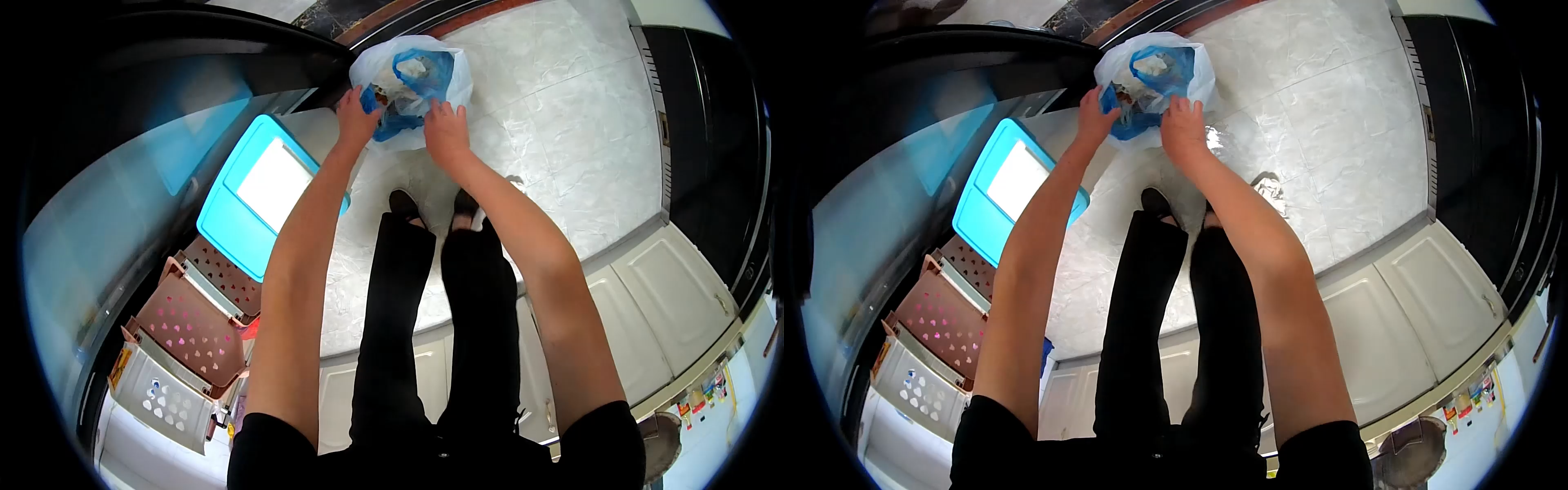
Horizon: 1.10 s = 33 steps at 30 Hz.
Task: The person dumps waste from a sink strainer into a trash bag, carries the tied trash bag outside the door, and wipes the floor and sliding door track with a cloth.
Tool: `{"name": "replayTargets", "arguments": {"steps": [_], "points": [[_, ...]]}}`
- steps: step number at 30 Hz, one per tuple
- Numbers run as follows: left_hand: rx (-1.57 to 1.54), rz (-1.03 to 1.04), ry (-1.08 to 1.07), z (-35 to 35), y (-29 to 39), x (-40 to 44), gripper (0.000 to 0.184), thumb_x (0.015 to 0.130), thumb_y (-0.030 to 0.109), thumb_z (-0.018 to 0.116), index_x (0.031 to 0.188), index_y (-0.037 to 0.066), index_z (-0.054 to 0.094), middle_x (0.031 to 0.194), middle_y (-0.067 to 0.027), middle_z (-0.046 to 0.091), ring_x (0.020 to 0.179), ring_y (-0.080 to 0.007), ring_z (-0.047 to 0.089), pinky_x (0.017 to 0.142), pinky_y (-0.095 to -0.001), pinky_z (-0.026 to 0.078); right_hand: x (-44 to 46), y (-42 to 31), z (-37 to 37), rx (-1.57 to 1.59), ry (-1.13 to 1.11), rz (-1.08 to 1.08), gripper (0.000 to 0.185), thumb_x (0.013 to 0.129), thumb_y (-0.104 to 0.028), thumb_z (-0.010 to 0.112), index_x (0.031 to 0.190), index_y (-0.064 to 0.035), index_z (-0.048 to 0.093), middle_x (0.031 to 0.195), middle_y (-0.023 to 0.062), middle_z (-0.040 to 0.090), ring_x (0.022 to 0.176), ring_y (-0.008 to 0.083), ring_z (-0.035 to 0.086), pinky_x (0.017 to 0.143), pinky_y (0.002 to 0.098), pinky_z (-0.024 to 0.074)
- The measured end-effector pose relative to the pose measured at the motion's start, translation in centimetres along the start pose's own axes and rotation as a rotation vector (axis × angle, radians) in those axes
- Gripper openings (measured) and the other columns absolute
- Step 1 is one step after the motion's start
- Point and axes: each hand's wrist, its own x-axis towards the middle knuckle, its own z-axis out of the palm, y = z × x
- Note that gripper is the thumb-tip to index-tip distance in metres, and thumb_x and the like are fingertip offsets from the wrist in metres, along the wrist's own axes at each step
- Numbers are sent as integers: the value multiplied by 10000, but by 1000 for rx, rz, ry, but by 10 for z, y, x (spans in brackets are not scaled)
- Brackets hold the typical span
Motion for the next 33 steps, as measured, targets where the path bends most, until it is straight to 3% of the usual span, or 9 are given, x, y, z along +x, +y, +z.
{"name": "replayTargets", "arguments": {"steps": [5,7,15,16,21,23,26,28,33], "points": [[20,-30,-107,-2,-10,26,320,694,158,701,981,79,583,989,-150,609,982,-292,570,838,-381,449,22,29,7,15,-387,40,214,834,-304,561,887,-146,696,1042,58,524,989,231,461,749,400,386],[-209,-59,-34,1,-14,32,234,739,171,660,901,34,563,824,-188,622,832,-356,596,759,-395,470,22,42,12,-5,-473,58,252,846,-330,553,915,-135,697,1022,57,524,1011,232,445,732,401,392],[19,-245,51,-19,-11,46,173,879,180,511,941,19,507,836,-219,618,853,-403,598,718,-461,463,52,104,-22,-103,-188,92,148,762,-126,625,881,-64,687,1231,121,428,1146,323,427,784,523,446],[-1,-223,46,-19,-6,46,191,879,196,522,955,22,500,826,-220,616,840,-405,595,721,-456,467,51,108,-25,46,-225,129,318,698,-15,638,1015,-16,616,1302,164,367,1202,372,393,879,523,433],[-78,-173,-36,-29,37,47,289,836,234,608,1000,36,476,911,-213,596,825,-405,590,724,-447,476,38,114,8,679,19,505,629,649,-19,663,1228,-32,419,1290,202,373,1107,367,482,893,399,455],[281,84,57,-29,44,43,400,795,269,662,1049,31,465,953,-195,554,848,-383,590,734,-430,479,35,111,24,752,118,679,720,635,-34,669,1281,-49,352,1268,212,399,1076,360,508,869,371,468],[393,-44,-68,-20,28,41,489,738,242,700,1095,33,442,987,-203,516,875,-398,580,743,-433,491,36,109,56,855,96,852,551,615,-75,674,1143,-40,516,1051,178,574,937,301,591,783,353,489],[398,-106,-81,-17,13,41,466,728,208,692,1087,32,454,985,-211,530,860,-404,586,740,-433,497,35,112,69,1287,-51,813,348,630,-16,649,977,-15,630,829,84,641,753,178,602,661,283,462],[477,-200,-328,-26,-31,34,359,736,113,617,1056,30,480,985,-222,569,794,-377,626,688,-414,523,40,108,26,1253,83,981,152,662,-113,714,729,-14,619,653,21,583,601,120,519,574,270,417]]}}
